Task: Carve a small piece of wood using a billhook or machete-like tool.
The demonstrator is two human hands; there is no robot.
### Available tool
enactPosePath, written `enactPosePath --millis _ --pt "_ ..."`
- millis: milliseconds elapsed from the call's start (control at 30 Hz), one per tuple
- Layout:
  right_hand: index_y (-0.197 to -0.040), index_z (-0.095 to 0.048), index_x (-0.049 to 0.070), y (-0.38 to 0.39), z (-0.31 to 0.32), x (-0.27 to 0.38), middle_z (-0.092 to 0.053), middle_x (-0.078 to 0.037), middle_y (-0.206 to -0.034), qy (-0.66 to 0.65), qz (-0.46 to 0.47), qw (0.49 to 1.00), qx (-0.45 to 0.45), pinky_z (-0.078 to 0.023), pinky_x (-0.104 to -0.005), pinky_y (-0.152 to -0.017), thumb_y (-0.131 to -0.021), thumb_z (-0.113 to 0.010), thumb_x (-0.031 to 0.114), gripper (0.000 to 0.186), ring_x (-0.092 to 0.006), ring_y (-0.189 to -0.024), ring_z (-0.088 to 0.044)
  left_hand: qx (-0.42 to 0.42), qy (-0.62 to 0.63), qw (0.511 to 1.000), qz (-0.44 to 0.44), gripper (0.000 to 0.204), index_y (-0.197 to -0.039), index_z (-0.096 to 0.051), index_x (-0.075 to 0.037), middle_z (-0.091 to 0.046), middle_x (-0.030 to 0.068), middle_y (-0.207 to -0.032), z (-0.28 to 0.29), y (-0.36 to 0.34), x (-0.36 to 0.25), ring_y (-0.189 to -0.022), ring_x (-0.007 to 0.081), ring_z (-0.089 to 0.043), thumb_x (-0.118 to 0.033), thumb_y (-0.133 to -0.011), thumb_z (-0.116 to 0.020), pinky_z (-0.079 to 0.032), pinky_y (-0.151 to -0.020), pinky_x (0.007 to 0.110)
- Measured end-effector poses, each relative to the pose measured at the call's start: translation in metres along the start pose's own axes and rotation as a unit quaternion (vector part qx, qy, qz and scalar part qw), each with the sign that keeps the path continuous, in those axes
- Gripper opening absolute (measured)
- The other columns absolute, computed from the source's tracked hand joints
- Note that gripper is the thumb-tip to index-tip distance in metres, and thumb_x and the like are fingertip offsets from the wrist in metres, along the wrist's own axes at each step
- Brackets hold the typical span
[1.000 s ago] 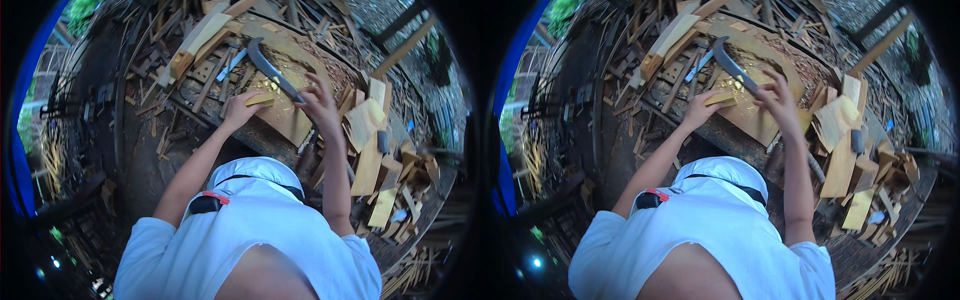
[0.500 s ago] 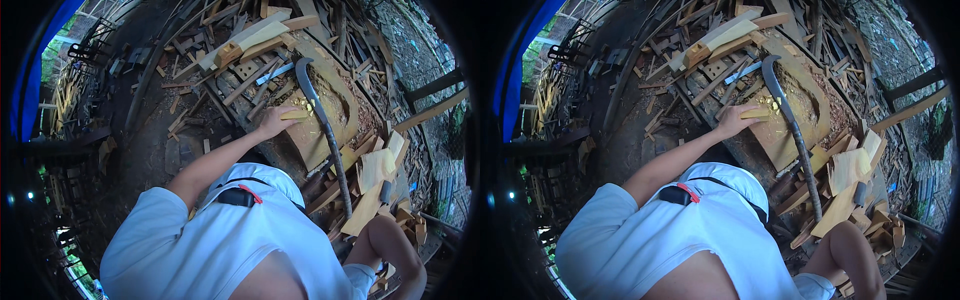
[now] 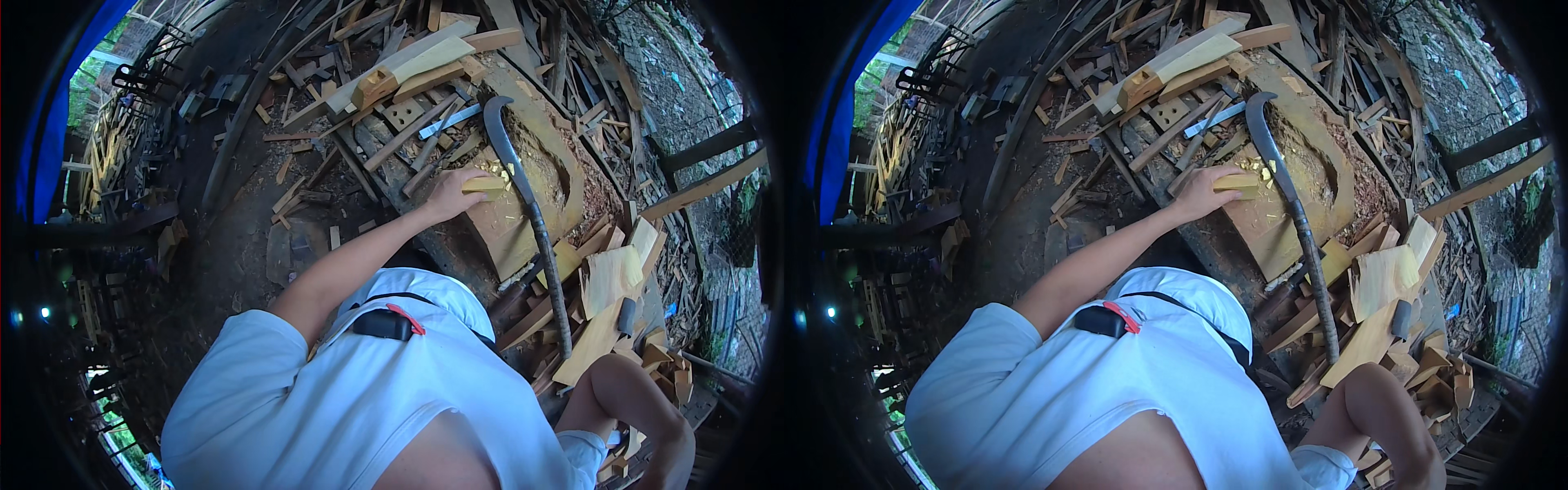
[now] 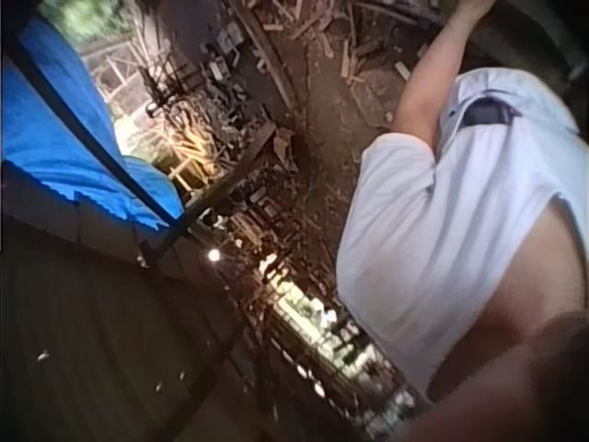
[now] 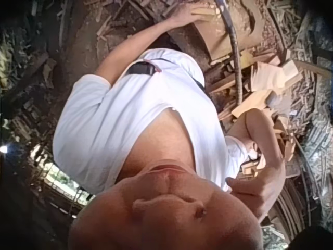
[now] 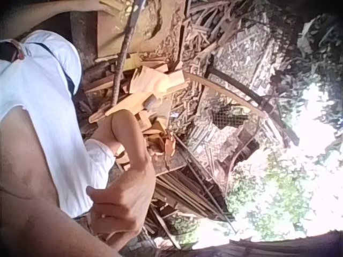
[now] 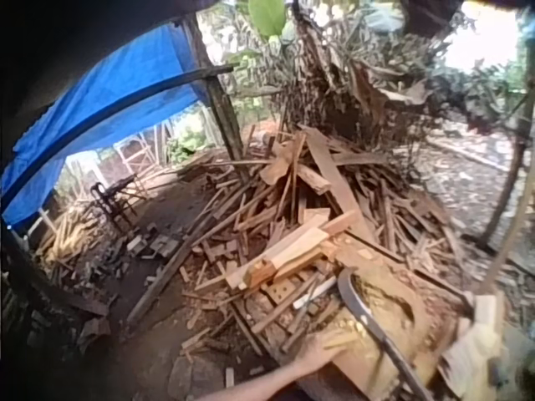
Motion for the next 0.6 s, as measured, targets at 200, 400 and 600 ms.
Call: enactPosePath --millis 200,400,600 --pt "-0.064 -0.061 0.004 -0.010 -0.015 -0.012 -0.052 -0.010 -0.058 0.004 -0.062 0.998 -0.002 -0.053 -0.0464 -0.067 -0.065 -0.063 0.018 0.014 -0.0266 -0.055 -0.055 0.027 0.010 0.999 -0.027 0.046 -0.117 -0.064 -0.008 -0.068 0.0153 -0.110 -0.010 -0.013 -0.011 -0.099 0.0308 -0.067 -0.020 -0.074 -0.076 -0.051 -0.089 0.037" --pt "-0.065 -0.061 0.005 -0.002 -0.014 -0.012 -0.054 -0.010 -0.058 0.021 -0.013 0.999 -0.021 -0.054 -0.0486 -0.067 -0.073 -0.059 0.017 0.015 -0.0274 -0.056 -0.058 0.008 -0.014 1.000 -0.020 0.046 -0.117 -0.064 -0.007 -0.068 0.0153 -0.112 0.001 -0.010 0.000 -0.102 0.0315 -0.066 -0.019 -0.074 -0.076 -0.050 -0.092 0.037" --pt "-0.064 -0.060 0.003 0.001 -0.022 -0.011 -0.055 -0.012 -0.058 0.012 -0.016 0.999 -0.028 -0.053 -0.0486 -0.066 -0.072 -0.060 0.018 0.017 -0.0286 -0.058 -0.059 0.033 -0.028 0.999 -0.018 0.047 -0.118 -0.063 -0.007 -0.066 0.0156 -0.117 -0.007 -0.007 -0.005 -0.106 0.0328 -0.064 -0.016 -0.074 -0.075 -0.048 -0.094 0.038"
Point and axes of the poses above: each hand's wrist, its own y-axis away from the middle knuckle, its own z-axis out of the back of the hand, x = y × z, the point moved 8 cm from there along -y, towards the middle knuckle
